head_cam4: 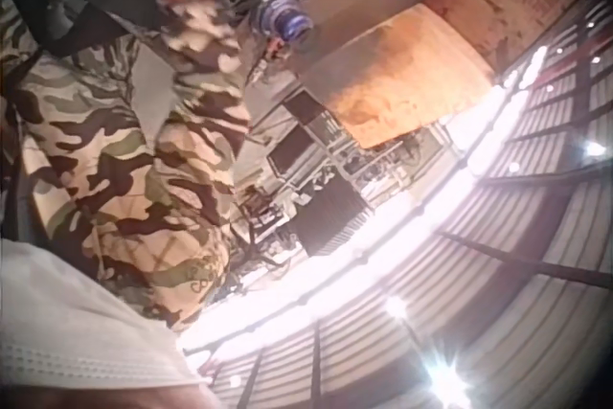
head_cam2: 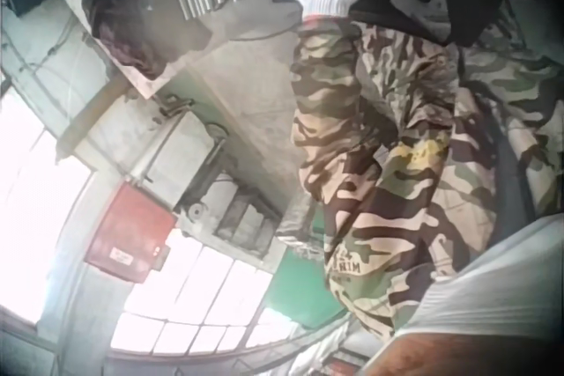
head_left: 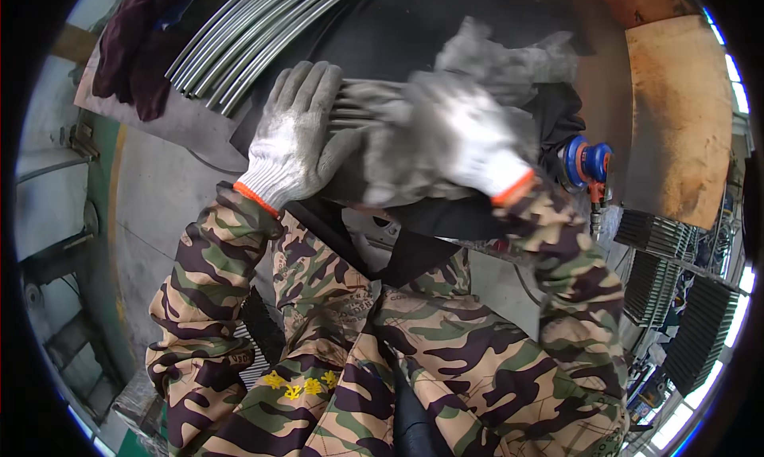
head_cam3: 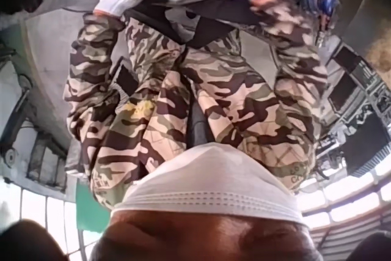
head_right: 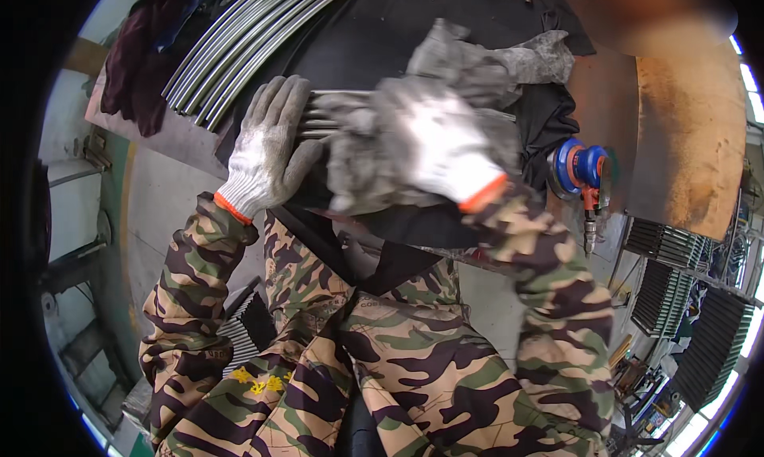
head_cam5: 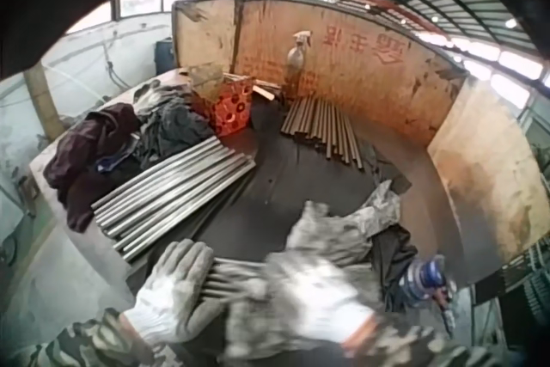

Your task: Sanding the ends of metal tube bundles using a pneumatic orbital sander and wiping them with a cloth.

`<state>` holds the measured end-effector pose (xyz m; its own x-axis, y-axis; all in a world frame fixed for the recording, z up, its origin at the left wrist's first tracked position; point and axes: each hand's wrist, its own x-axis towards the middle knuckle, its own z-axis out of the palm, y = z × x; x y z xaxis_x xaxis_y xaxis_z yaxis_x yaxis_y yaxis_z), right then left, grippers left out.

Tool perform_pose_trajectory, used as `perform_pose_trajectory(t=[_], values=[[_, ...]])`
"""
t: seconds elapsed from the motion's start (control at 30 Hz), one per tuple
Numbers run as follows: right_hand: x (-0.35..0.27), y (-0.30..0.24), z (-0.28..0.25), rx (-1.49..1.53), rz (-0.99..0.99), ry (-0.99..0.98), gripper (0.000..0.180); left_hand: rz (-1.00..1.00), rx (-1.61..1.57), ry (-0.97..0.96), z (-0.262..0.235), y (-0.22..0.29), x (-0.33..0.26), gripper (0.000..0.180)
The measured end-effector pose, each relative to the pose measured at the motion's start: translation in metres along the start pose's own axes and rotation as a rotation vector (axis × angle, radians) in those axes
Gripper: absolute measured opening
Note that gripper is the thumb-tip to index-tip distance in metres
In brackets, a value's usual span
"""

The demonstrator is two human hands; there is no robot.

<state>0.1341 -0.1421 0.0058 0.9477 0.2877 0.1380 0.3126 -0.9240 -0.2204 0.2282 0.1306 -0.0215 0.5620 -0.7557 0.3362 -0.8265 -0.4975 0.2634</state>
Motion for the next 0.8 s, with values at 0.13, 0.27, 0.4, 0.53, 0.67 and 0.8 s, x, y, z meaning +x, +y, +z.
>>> perform_pose_trajectory(t=[0.13,0.27,0.4,0.53,0.67,0.8], values=[[-0.079,0.073,-0.014,-0.025,0.154,0.005,0.048,-0.043,0.056,0.001,0.0,0.006,-0.009,0.076],[-0.121,0.097,-0.021,-0.257,0.089,0.14,0.045,-0.015,0.035,0.063,0.02,0.006,0.0,0.071],[-0.06,0.027,-0.017,-0.141,0.005,0.075,0.053,-0.051,0.06,0.022,0.011,0.008,0.006,0.067],[0.032,-0.041,0.015,-0.063,0.002,-0.04,0.053,-0.043,0.15,0.067,0.015,-0.016,0.0,0.065],[0.029,-0.03,0.029,-0.069,0.002,0.228,0.053,0.072,0.07,0.095,0.051,-0.012,0.036,0.064],[0.008,-0.014,0.001,-0.075,-0.077,0.113,0.044,-0.008,0.137,0.098,0.006,-0.014,0.003,0.064]])
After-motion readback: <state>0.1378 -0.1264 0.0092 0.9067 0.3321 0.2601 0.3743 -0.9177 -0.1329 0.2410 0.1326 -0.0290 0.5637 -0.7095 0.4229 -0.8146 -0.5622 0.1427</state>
